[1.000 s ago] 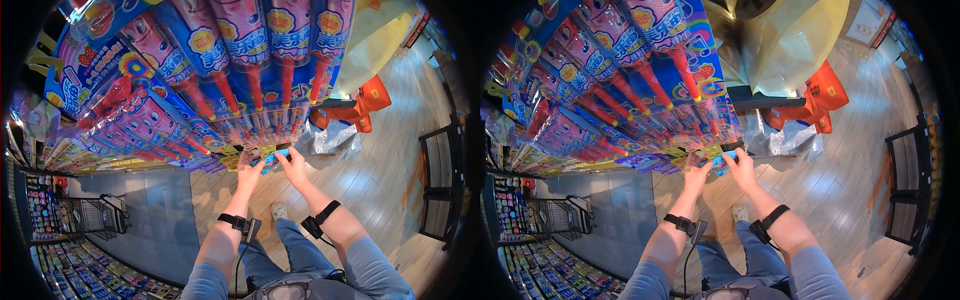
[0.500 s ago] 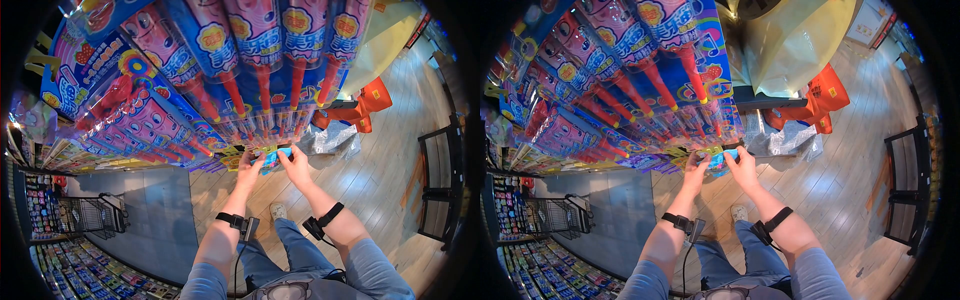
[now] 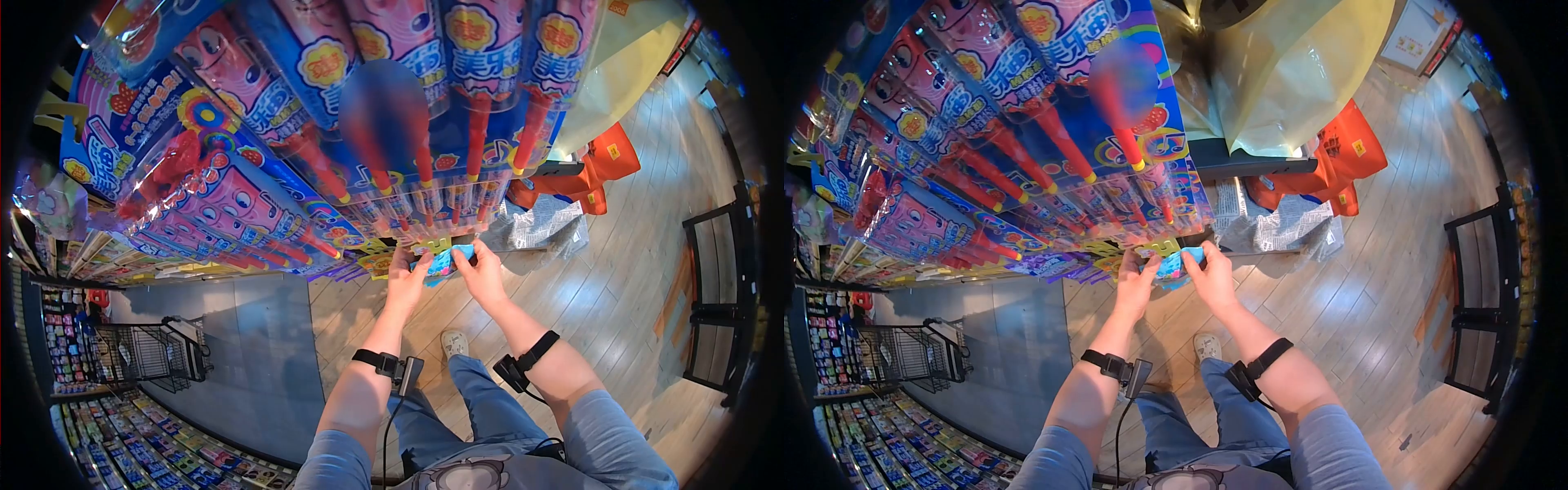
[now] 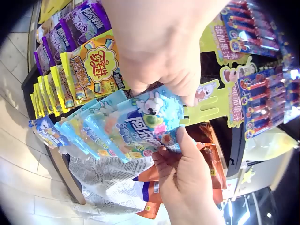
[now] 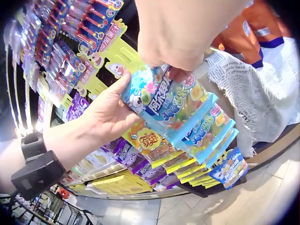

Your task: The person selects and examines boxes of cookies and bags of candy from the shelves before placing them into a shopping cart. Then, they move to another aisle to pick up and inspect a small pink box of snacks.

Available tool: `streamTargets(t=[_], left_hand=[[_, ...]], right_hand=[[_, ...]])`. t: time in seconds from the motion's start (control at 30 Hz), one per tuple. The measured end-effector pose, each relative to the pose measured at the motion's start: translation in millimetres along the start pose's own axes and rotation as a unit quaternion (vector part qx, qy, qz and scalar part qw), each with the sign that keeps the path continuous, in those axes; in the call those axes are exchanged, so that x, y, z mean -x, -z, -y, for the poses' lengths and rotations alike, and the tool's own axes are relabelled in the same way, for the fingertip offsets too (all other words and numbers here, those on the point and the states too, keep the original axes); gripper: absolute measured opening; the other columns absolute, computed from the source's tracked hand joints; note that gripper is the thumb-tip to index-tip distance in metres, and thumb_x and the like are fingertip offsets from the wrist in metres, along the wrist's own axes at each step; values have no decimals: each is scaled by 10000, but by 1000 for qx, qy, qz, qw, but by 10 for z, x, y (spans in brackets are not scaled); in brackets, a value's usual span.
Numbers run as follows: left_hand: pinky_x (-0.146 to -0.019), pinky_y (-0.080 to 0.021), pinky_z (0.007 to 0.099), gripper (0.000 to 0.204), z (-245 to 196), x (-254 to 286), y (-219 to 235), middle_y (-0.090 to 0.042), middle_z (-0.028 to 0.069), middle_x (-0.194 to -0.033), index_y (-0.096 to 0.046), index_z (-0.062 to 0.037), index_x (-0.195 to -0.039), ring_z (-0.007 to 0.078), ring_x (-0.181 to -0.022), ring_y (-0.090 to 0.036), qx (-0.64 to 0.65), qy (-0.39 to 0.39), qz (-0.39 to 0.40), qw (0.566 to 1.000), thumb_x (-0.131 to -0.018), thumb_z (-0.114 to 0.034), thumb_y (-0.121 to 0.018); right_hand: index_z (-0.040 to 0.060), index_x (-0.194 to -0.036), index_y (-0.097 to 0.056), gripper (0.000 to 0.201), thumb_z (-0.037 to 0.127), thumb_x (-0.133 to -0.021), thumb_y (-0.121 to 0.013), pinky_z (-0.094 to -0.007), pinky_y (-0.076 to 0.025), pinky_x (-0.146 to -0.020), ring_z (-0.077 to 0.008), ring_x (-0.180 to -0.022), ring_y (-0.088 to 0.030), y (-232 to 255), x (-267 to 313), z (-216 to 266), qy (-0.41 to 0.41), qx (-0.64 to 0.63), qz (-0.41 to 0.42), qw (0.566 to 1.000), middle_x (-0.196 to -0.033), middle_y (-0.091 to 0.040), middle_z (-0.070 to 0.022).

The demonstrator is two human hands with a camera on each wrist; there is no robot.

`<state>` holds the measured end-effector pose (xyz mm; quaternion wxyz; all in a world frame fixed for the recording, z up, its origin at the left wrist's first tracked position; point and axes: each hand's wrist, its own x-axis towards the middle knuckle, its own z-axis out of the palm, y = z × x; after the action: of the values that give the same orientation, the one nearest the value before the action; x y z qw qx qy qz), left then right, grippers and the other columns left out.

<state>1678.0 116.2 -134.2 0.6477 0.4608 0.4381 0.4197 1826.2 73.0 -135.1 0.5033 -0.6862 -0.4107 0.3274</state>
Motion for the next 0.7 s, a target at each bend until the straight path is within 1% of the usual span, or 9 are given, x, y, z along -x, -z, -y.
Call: streamTargets(t=[0.13,0.23,0.3,0.33,0.4,0.47,0.5,0.6,0.7], left_hand=[[-825,-420,269,343,27,1,15,-538,53,-1002,-453,-32,-1104,119,-943,-514,20,-9,8,1000,-848,-161,-641],[-841,-413,268,359,37,37,40,-529,53,-1026,-435,-30,-1130,119,-976,-504,18,-19,-2,1000,-851,-143,-632],[-849,-409,268,374,51,67,82,-523,51,-1039,-428,-29,-1151,119,-995,-497,17,-21,-13,1000,-853,-136,-627],[-870,-406,272,395,93,87,122,-528,63,-1091,-439,-29,-1172,133,-1043,-490,26,-37,-17,999,-844,-121,-638],[-892,-403,276,417,174,142,195,-534,75,-1142,-450,-29,-1192,147,-1090,-483,35,-52,-23,998,-834,-106,-648],[-895,-400,260,450,264,248,277,-531,69,-1172,-435,-29,-1227,133,-1088,-489,-29,-70,-94,993,-829,-80,-642],[-895,-400,260,450,309,327,319,-531,69,-1172,-435,-29,-1227,133,-1088,-489,-30,-70,-100,992,-829,-80,-642],[-869,-415,243,366,336,649,486,-566,56,-1123,-490,-28,-1177,117,-1022,-529,1,-24,-125,992,-842,-86,-628],[-799,-452,232,197,358,1030,642,-625,56,-981,-581,-15,-1045,114,-904,-584,-23,37,-139,989,-867,-98,-599]], right_hand=[[10,-760,-531,196,141,-796,-672,-276,-389,-492,-92,-524,-454,6,22,-70,0,24,9,1000,-583,-527,-59],[9,-820,-560,158,125,-795,-665,-274,-400,-508,-119,-543,-482,22,28,-138,-11,3,31,999,-650,-543,-73],[8,-921,-572,174,91,-791,-654,-276,-423,-532,-149,-579,-519,30,17,-142,54,55,-1,997,-788,-558,-89],[8,-921,-572,174,91,-791,-654,-276,-423,-532,-149,-579,-519,38,27,-140,54,54,2,997,-788,-558,-89],[10,-1010,-561,249,56,-780,-646,-281,-446,-554,-171,-603,-535,65,47,-130,44,42,17,998,-901,-544,-99],[17,-1051,-547,294,25,-772,-637,-277,-456,-568,-155,-613,-526,78,40,-200,35,44,21,998,-952,-538,-103],[22,-1064,-544,303,22,-774,-630,-274,-455,-575,-154,-627,-524,86,41,-234,43,48,3,998,-969,-535,-103],[34,-1094,-536,317,17,-786,-608,-285,-457,-614,-173,-684,-520,106,85,-311,61,87,-43,993,-1012,-523,-110],[38,-1083,-552,261,33,-825,-589,-252,-451,-622,-117,-671,-498,30,264,-282,26,111,-35,993,-979,-568,-71]])
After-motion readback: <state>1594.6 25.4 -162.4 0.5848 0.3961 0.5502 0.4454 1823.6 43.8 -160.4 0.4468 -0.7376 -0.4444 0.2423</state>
